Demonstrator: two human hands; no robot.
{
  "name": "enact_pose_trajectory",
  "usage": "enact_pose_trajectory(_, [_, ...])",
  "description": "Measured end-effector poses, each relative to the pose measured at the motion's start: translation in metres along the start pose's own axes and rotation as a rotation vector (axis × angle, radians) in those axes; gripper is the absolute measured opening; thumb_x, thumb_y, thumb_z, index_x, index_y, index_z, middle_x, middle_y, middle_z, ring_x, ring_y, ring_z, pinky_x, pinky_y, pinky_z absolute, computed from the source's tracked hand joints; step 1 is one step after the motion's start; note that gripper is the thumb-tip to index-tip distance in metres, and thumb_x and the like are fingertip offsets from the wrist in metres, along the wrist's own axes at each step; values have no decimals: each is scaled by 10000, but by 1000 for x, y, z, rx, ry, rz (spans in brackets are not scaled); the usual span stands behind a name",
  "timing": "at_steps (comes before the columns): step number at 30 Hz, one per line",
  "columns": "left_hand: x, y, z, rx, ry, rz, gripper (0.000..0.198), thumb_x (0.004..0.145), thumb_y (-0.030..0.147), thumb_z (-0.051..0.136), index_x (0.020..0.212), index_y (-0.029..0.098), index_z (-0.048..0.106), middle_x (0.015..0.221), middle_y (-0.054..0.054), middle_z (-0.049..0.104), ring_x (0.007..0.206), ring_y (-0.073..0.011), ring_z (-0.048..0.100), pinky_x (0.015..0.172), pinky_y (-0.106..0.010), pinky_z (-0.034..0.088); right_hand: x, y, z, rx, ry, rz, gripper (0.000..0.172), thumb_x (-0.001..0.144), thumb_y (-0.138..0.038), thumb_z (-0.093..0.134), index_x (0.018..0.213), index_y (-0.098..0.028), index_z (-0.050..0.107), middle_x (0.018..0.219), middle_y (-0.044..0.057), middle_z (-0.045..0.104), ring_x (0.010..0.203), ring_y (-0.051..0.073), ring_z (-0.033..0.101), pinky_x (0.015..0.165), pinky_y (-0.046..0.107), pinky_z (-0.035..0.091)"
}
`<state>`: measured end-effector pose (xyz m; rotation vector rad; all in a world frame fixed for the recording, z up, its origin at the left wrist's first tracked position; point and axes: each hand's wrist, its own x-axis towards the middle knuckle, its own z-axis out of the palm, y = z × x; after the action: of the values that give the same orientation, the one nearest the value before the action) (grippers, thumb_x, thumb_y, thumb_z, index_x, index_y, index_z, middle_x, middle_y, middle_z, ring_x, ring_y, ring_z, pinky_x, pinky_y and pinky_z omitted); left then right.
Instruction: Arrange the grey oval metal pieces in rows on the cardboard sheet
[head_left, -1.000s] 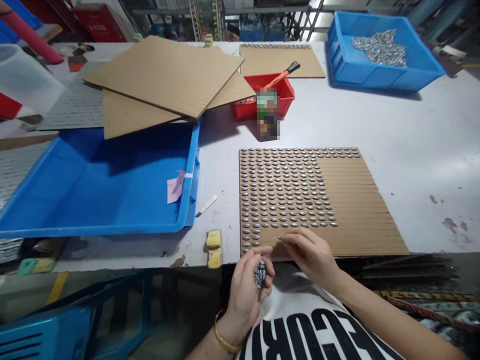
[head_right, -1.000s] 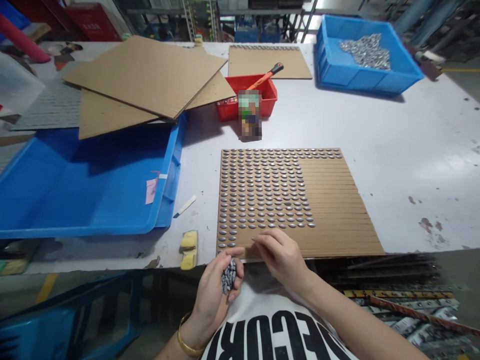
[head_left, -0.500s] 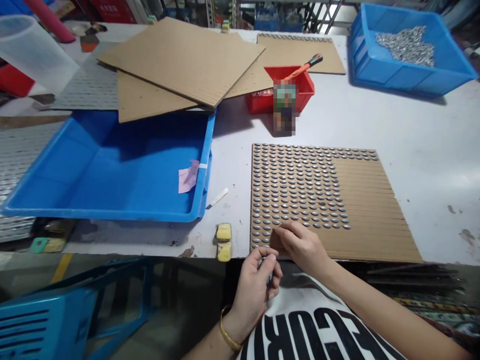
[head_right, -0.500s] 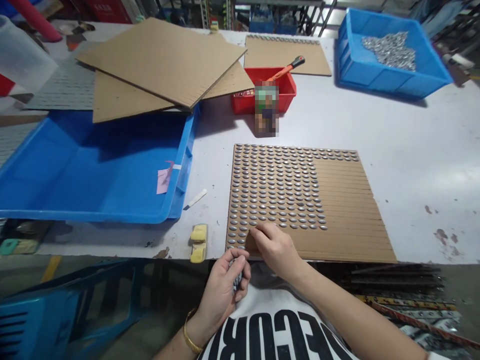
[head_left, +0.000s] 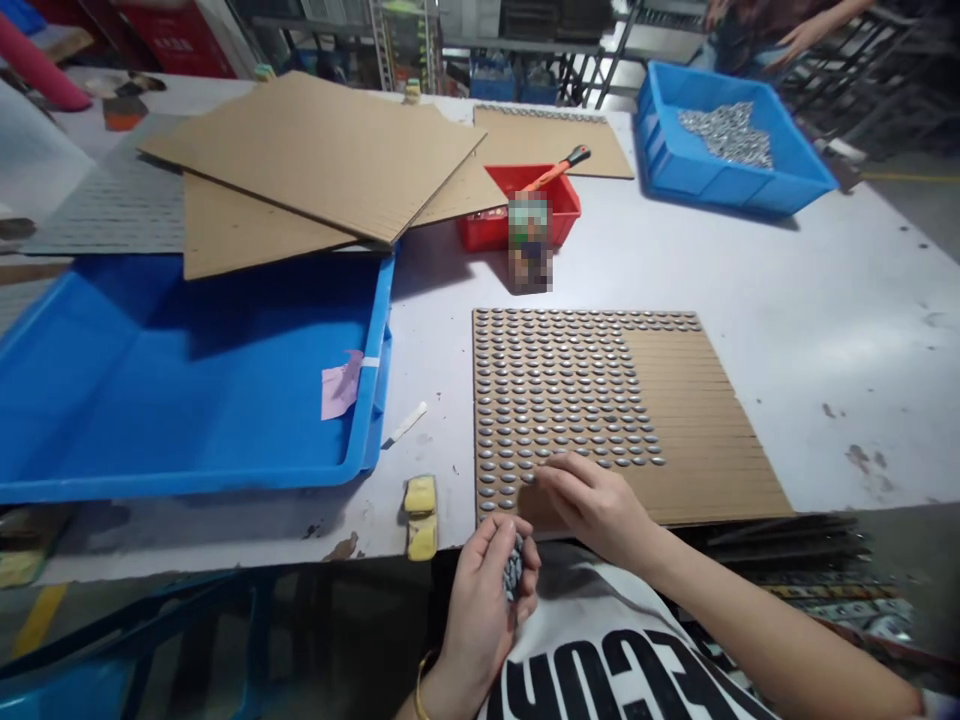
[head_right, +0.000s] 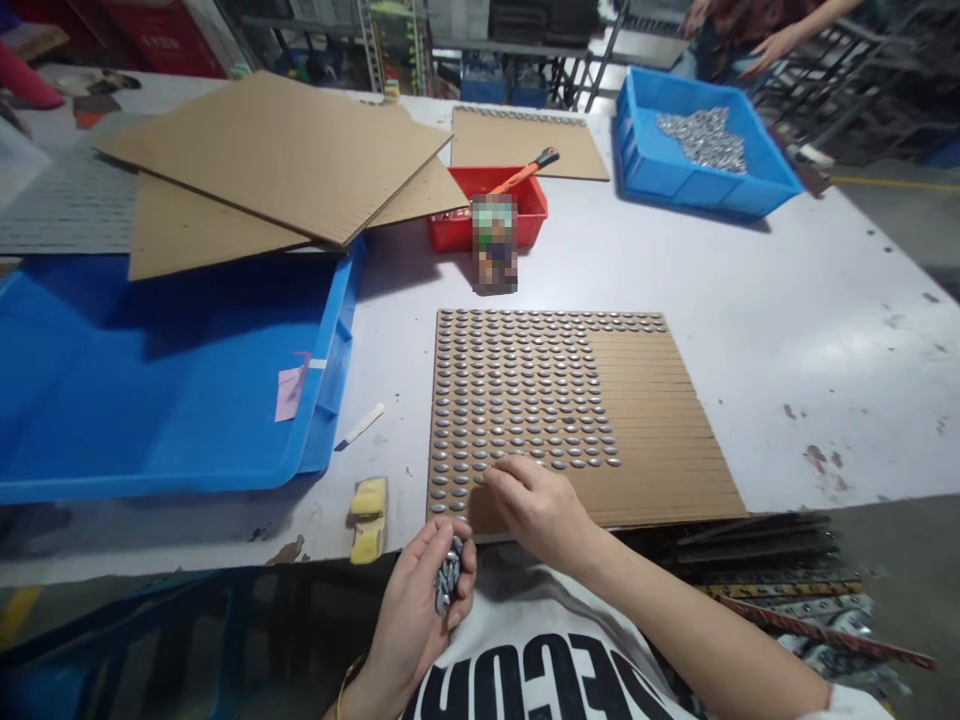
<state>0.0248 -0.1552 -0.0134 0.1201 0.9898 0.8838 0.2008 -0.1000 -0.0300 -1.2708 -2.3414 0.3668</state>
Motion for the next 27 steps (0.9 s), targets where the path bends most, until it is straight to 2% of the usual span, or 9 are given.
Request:
enact_pose_trajectory(3, [1,6,7,29,5,2,235,837,392,590,831,166,527,670,17,520,495,-47,412,384,-145,223,7,32,-32,-86,132,83,192,885,-163,522,1036,-216,628,1025,67,654,912,162,619,783,262,503])
enact_pose_trajectory(6, [3,9,14,66,-1,13,228,836,390,595,834,173,523,691,19,520,508,-47,414,392,-151,220,18,81,-59,-259,175,159,148,898,-210,513,939,-208,655,943,54,676,862,174,622,743,274,486])
enact_pose_trajectory(9, [7,8,21,90,-17,12,213,845,382,585,832,180,517,703,21,517,521,-49,416,394,-156,210,34,121,-71,-407,87,131,189,909,-205,480,922,-203,669,945,49,681,864,183,612,706,272,452])
enact_pose_trajectory(11, [9,6,24,95,-24,-1,210,849,382,580,832,182,518,709,20,517,525,-50,414,396,-158,208,44,135,-71,-473,10,98,207,908,-198,472,923,-205,679,942,48,681,863,183,601,671,269,424])
enact_pose_trajectory(15, [13,4,27,96,-5,-20,220,842,392,587,827,183,519,710,23,512,523,-46,407,400,-158,211,56,144,-66,-563,-110,47,241,921,-213,452,931,-215,693,910,54,675,858,182,579,616,269,361])
enact_pose_trajectory(18, [15,5,27,97,23,-28,234,826,399,607,826,183,518,706,24,507,523,-44,411,401,-158,209,60,145,-63,-584,-151,38,267,936,-229,425,947,-219,692,921,52,672,869,179,576,599,270,333])
enact_pose_trajectory(27, [16,9,24,90,45,-31,252,797,408,637,818,183,525,709,20,513,528,-46,411,410,-160,220,71,148,-65,-523,-212,147,233,912,-276,462,921,-226,689,950,28,678,847,173,598,610,265,353])
